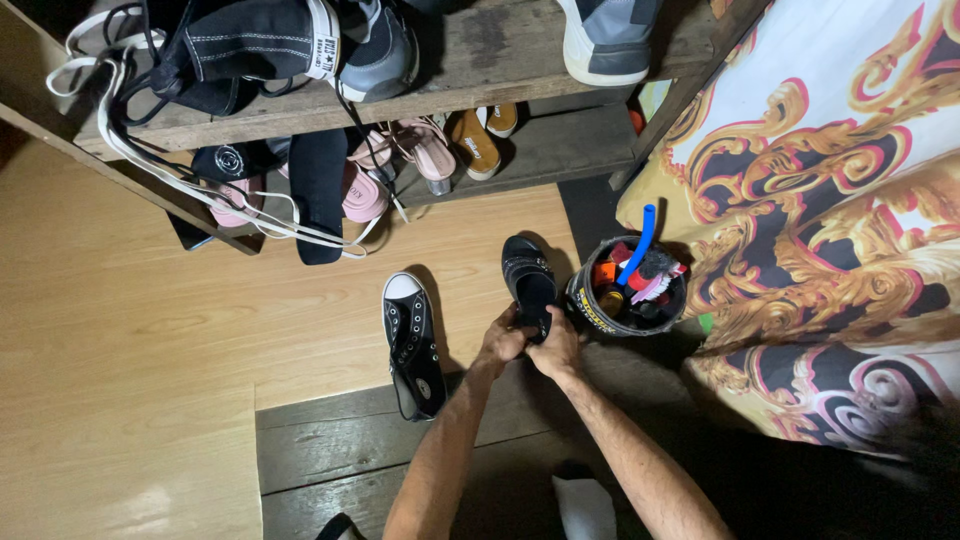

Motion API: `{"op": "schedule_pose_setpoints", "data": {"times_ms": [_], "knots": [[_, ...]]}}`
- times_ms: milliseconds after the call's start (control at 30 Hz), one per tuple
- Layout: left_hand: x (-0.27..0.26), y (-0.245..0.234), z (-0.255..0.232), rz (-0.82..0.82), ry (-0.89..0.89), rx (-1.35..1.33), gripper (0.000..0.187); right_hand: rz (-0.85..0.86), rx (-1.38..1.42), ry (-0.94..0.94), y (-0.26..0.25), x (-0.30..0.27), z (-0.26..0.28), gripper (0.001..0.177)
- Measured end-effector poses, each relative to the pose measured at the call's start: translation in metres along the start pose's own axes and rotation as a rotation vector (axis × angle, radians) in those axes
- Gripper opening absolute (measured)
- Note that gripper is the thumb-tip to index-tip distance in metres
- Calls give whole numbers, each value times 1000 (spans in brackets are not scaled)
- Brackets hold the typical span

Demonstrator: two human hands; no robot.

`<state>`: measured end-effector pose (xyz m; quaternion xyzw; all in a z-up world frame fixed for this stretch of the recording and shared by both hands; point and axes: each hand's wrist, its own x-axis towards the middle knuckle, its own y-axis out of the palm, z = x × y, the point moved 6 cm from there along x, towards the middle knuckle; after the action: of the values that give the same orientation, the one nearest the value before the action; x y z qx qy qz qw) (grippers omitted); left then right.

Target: The person takes shoes and sandals off a shoe rack, untangles shoelaces, and arranges the footwear on the floor.

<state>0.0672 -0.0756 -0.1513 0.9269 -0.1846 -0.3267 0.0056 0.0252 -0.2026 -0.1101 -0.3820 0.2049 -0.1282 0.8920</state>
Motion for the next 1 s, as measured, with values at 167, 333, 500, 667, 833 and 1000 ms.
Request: {"op": "schedule_pose_setpoints", "data": {"times_ms": [167,333,500,667,833,1000], "knots": [[4,2,2,0,34,-6,87,0,-37,-23,11,1,-10,90],[6,-4,8,-32,71,143,87,78,-109,61,9,-7,-3,92],[18,-8,25,7,113,168,83,81,-154,40,2,-12,7,97],[37,-16,39,28,181,185,72,129,-235,51,-1,-16,18,98],[28,-22,26,94,79,57,61,322,-497,93,-9,-14,45,83],[-1,-37,-26,-9,192,609,46,318,-576,29,-19,-2,71,48]]}}
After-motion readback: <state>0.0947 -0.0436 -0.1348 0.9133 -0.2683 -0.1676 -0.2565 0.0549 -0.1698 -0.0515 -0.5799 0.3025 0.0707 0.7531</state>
